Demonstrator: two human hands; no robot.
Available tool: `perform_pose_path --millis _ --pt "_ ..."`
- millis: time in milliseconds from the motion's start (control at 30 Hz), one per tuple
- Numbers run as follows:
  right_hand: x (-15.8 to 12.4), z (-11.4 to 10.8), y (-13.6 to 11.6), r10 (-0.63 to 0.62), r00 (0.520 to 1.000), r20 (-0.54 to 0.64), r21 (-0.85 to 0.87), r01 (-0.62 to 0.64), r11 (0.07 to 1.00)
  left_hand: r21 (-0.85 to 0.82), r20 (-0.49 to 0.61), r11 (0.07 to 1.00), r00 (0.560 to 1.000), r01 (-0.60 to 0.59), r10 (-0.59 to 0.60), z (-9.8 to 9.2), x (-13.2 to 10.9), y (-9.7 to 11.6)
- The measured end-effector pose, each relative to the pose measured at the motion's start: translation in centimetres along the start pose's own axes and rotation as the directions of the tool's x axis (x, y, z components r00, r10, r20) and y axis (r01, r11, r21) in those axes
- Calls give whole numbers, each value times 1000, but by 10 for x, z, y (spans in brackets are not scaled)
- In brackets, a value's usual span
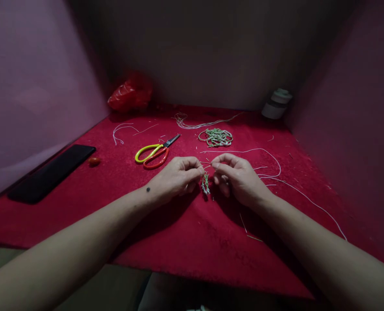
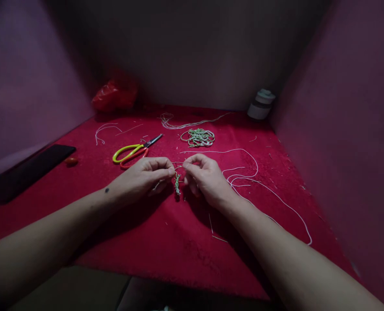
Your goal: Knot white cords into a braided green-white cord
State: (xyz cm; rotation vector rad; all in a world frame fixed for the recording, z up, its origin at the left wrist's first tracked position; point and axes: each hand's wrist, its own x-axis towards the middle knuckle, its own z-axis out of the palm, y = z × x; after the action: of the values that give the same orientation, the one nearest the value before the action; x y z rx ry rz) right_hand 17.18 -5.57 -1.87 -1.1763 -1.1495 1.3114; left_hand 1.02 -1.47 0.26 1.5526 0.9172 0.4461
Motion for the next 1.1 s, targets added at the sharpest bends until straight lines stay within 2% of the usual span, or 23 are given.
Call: perform_pose_path --millis 67,133,267,300,367,567,867,967,1100 --pt "-2 2 0 -176 978 -116 -148 158 976 10 -20 1000 1000 -1 1 0 1 0" --pt "-4 4 2 -351 928 -125 -356 288 889 25 -39 1000 999 -5 6 0 1 0" --pt "-8 8 7 -579 815 31 -679 442 586 54 -49 998 998 -28 31 1 2 0" --pt "-9 8 8 -605 794 60 -718 456 526 59 -48 998 998 -33 36 1 2 0" --pt "-9 8 9 -627 774 89 -755 463 464 69 -43 997 998 -38 41 1 2 0" --pt "-8 7 11 -626 771 122 -755 481 445 108 -31 994 999 -33 37 0 0 2" --pt "-8 7 11 -599 792 121 -788 443 427 147 -11 987 998 -65 68 2 -1 4" --pt "-8 7 8 -560 824 91 -771 414 484 210 -33 973 993 -100 110 2 0 1" --pt "-7 7 5 -404 914 13 -676 306 670 414 -52 884 964 -216 260 1 2 -7"
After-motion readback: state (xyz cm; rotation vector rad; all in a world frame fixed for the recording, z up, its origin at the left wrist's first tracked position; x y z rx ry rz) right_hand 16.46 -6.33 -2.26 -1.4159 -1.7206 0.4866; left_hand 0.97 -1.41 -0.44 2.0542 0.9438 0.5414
